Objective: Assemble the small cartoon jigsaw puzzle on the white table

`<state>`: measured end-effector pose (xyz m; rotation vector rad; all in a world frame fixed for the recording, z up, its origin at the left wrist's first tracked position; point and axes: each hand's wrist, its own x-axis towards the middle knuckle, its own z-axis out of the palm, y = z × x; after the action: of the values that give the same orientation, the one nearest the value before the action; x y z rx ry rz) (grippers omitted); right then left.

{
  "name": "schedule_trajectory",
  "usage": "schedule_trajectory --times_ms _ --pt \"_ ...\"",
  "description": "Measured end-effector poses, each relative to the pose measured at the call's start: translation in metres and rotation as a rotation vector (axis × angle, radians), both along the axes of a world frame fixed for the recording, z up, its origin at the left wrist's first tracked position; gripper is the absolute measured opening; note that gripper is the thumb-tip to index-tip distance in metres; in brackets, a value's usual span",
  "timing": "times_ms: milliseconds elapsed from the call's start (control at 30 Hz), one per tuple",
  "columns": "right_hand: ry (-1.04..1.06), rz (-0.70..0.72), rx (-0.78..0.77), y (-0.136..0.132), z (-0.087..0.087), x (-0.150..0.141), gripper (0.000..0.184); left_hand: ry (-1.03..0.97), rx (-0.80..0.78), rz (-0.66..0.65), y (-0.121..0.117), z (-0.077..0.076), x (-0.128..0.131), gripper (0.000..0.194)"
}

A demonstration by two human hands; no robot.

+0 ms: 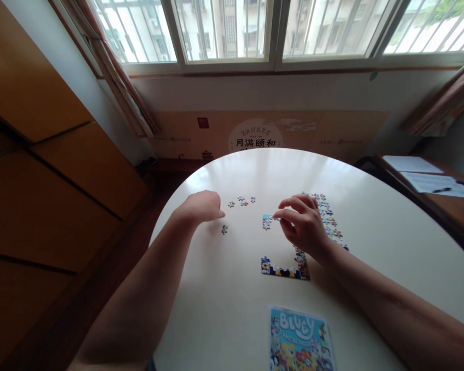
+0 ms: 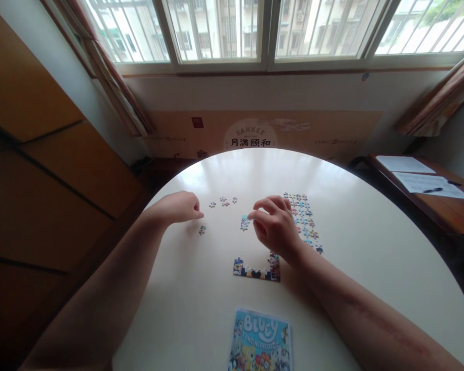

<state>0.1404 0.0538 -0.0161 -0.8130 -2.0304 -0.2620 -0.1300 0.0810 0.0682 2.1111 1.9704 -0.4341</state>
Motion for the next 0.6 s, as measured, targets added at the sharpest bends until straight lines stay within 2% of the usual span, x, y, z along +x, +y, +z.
schedule_trajectory --times_ms 100,167,400,600 --pt "0.007 0.018 0.014 -0.001 0.001 -0.001 0.023 0.025 -0.107 -0.056 -0.006 0.004 0.004 0.033" --pt "0.01 0.03 0.019 -0.002 0.002 -0.001 0.023 0.0 -0.147 -0.08 -0.008 0.004 0.007 0.031" --pt "0.022 0.046 0.027 -0.004 0.004 -0.002 0.022 -0.106 -0.193 -0.086 -0.007 -0.003 0.012 0.019" --pt "0.024 0.07 0.019 -0.004 0.005 -0.004 0.021 -0.092 -0.203 -0.113 -0.012 0.0 0.022 0.018"
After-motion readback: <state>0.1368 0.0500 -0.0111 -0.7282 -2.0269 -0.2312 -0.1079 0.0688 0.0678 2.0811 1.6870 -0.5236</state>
